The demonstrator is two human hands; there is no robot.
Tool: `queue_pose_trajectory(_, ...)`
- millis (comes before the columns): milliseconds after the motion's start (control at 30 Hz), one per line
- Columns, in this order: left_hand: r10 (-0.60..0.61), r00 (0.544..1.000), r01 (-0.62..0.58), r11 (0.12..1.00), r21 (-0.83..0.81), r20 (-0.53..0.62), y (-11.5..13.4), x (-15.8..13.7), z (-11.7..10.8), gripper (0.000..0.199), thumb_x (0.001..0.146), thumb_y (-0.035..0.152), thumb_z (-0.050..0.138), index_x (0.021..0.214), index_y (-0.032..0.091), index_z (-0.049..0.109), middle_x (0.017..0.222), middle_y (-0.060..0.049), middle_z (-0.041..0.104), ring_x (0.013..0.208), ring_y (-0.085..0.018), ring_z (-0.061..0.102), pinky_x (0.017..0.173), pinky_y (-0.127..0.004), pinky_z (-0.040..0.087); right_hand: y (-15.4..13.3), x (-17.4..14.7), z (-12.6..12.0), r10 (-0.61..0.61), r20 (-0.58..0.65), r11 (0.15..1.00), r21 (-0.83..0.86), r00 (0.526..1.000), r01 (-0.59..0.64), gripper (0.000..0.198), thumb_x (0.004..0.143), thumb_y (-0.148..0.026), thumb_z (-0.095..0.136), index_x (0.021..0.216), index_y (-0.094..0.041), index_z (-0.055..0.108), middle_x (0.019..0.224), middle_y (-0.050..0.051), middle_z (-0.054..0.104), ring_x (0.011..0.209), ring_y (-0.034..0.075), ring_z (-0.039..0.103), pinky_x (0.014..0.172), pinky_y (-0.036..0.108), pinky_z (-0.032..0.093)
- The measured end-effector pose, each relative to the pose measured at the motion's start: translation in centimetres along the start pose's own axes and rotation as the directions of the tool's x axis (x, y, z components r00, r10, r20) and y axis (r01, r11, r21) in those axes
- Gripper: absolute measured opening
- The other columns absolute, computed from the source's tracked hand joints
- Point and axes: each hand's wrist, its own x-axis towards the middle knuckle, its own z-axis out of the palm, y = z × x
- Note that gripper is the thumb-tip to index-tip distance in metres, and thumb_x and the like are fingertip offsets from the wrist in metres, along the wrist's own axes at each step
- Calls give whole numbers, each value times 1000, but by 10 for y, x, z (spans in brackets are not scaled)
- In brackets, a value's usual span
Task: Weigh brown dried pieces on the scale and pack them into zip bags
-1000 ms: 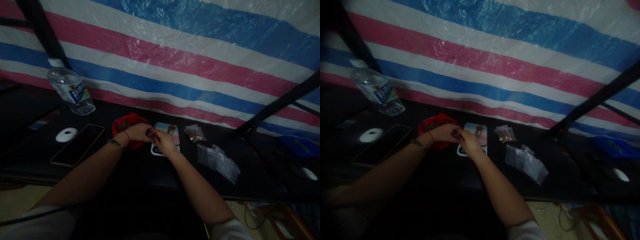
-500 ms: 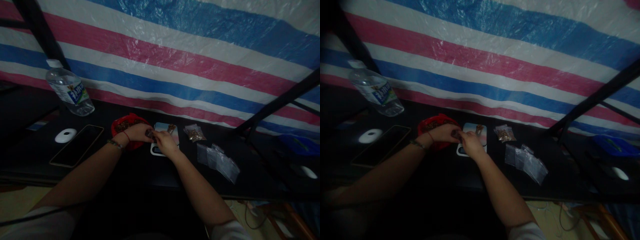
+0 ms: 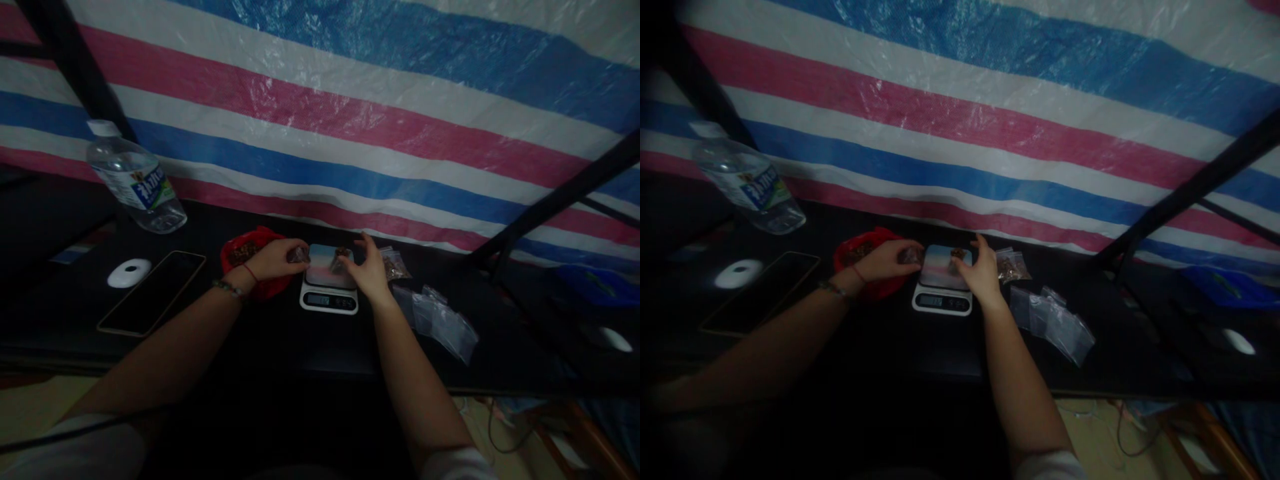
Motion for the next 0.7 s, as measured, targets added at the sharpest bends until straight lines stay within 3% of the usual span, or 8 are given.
queue_pose_trajectory(100,-56,972,-22,944,-328,-227,8,1,4,51,73,47,64,113,17,60,106,-9,65,96,-23,60,87,-37,46,8,0,11,53,115,998,13,992,-55,68,69,-37,72,128,-12,51,116,13,65,112,26,57,100,42,41)
queue_pose_trajectory(167,-182,939,-47,772,-634,-292,15,2,7,49,78,52,54,113,17,58,99,-8,65,90,-21,61,81,-35,48,10,-1,15,68,147,997,20,987,-71,55,71,-36,70,120,-13,58,116,13,66,110,24,59,99,40,42)
queue_pose_trajectory(267,-354,913,-35,425,-905,-202,24,3,9,56,84,62,35,108,17,59,89,-7,65,79,-18,61,71,-33,50,10,-2,17,91,171,994,46,981,-100,39,72,-33,68,107,-16,65,107,9,69,100,22,64,94,37,46)
queue_pose_trajectory(333,-386,916,6,287,-958,-110,27,3,9,62,84,67,31,106,17,60,85,-7,64,73,-16,59,67,-31,50,10,-1,17,118,177,987,85,977,-134,35,72,-33,68,104,-17,66,101,7,71,93,20,65,90,36,48)
queue_pose_trajectory(400,-381,923,43,235,-971,-52,28,3,10,65,83,70,31,106,17,61,82,-6,64,67,-15,57,62,-29,48,10,-1,17,137,162,980,120,977,-158,36,71,-33,69,103,-18,66,100,7,71,93,20,66,89,37,49)
queue_pose_trajectory(567,-375,927,75,238,-968,-20,26,3,12,75,79,77,30,104,14,62,79,-8,62,62,-13,53,55,-27,45,6,0,16,93,71,969,221,993,-107,39,71,-33,68,107,-17,65,106,8,70,99,21,64,94,39,46)
queue_pose_trajectory(700,-360,933,89,260,-961,-11,22,4,17,63,81,69,38,104,14,61,81,-7,61,62,-12,52,56,-25,44,0,-1,16,95,55,924,366,994,-108,44,71,-30,68,112,-17,62,112,10,67,103,21,63,95,38,48)
